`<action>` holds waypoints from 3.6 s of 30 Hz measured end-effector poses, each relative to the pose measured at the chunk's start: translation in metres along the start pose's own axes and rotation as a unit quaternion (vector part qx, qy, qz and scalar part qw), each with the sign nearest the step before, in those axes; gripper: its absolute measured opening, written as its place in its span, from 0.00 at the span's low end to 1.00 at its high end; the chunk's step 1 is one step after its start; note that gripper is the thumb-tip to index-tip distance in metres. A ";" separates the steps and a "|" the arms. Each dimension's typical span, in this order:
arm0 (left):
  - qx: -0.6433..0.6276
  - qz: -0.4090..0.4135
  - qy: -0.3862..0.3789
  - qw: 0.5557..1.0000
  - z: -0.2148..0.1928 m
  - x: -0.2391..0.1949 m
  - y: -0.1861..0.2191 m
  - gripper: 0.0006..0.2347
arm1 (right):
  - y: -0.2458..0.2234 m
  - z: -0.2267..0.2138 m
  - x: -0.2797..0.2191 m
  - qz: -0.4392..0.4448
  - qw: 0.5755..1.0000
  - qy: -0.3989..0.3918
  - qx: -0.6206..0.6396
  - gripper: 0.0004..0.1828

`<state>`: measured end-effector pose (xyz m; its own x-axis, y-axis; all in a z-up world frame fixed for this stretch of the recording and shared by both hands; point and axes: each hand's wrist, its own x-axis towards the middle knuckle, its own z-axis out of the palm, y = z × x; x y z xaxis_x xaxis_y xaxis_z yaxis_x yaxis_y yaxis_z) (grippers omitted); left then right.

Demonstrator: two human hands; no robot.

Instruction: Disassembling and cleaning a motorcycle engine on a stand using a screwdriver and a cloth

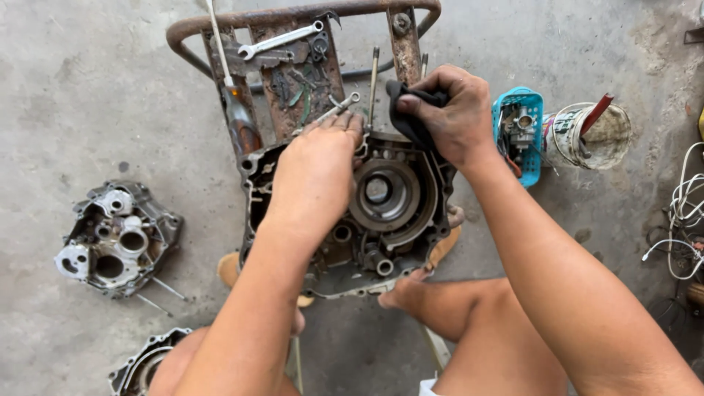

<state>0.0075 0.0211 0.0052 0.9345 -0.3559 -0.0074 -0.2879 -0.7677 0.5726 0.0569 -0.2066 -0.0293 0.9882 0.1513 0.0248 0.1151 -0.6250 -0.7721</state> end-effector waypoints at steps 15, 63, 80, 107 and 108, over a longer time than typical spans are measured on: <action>0.052 0.003 0.025 0.998 0.011 -0.004 0.005 0.20 | -0.014 0.010 0.002 -0.104 0.973 -0.139 -0.156 0.16; 0.012 -0.029 0.033 0.999 0.011 -0.005 0.002 0.24 | -0.016 0.018 0.000 -0.090 0.974 -0.122 -0.168 0.24; -0.004 -0.029 0.041 0.999 0.013 -0.006 0.001 0.24 | 0.001 0.017 0.005 -0.054 0.987 -0.128 0.083 0.17; -0.027 -0.027 0.043 0.998 0.012 -0.008 0.002 0.25 | -0.023 0.012 0.015 0.077 0.963 -0.258 0.011 0.14; -0.021 -0.041 0.037 0.998 0.009 -0.006 0.004 0.25 | -0.024 0.015 0.015 0.074 0.971 -0.227 -0.026 0.16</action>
<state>-0.0007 0.0157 0.0001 0.9679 -0.2513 0.0040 -0.2022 -0.7691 0.6063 0.0671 -0.1780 -0.0201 0.8490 0.3721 -0.3752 -0.0070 -0.7020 -0.7121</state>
